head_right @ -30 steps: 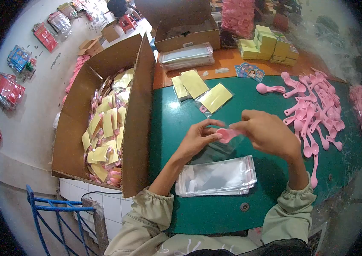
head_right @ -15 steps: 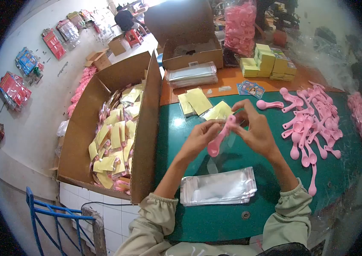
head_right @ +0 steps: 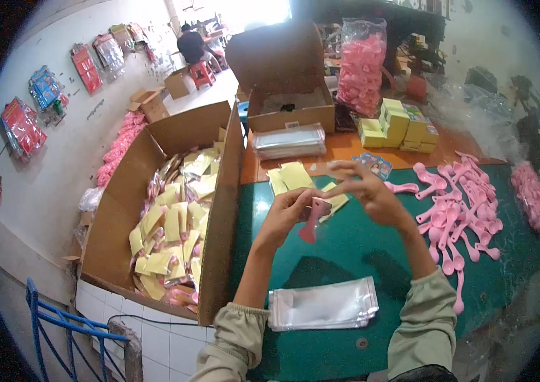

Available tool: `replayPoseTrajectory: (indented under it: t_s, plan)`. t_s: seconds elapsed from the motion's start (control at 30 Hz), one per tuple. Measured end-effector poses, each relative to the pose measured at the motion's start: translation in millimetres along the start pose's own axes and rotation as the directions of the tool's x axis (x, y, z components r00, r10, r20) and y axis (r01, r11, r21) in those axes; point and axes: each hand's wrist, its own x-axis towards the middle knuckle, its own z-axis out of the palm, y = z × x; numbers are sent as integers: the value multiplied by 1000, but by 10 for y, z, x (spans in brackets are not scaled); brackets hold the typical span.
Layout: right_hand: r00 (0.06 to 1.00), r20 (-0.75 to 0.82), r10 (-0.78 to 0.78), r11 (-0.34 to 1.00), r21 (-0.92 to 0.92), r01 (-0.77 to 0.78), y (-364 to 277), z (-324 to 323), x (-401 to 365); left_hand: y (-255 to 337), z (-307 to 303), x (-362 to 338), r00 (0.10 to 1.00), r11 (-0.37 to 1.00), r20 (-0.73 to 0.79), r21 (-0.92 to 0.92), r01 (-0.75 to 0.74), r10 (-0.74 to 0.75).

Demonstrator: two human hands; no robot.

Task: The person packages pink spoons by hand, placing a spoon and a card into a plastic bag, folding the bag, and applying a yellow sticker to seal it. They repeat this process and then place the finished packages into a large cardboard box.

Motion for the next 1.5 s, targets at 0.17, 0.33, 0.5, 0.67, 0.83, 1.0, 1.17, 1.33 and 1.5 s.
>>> replayPoseTrajectory:
  t_s: [0.17, 0.33, 0.5, 0.67, 0.83, 1.0, 1.17, 1.33, 1.5]
  plan:
    - [826, -234, 513, 746, -354, -564, 1774, -418, -124, 46, -30, -22, 994, 990, -65, -105, -92, 86]
    - [691, -346, 635, 686, -160, -710, 2199, -321, -485, 26, -99, -12, 998, 990, -51, -137, -38, 31]
    - [660, -490, 569, 643, -235, -729, 2341, -280, -578, 54, -136, -32, 997, 995, -28, -65, 73, -75]
    - [725, -552, 412, 782, -194, -593, 1722, -262, -358, 96, -173, -80, 986, 986, -27, 12, 166, -165]
    - [831, -259, 492, 868, 220, -445, 172, -286, -2, 121, -206, -101, 983, 980, -31, 71, 184, -182]
    - [910, -257, 324, 943, 15, -332, -414, -274, -20, 155, -133, -99, 984, 972, 26, 166, 168, -174]
    - [950, -105, 295, 925, -219, -312, -665, -342, -53, 166, -65, -91, 983, 970, 101, 207, 128, -152]
    - [899, -312, 308, 935, -76, -347, -705, -391, -117, 180, -22, -89, 986, 956, 103, 279, 95, -128]
    - [919, -278, 279, 939, -124, -322, -755, -388, -147, 176, -17, -77, 986, 957, 74, 262, 125, -149]
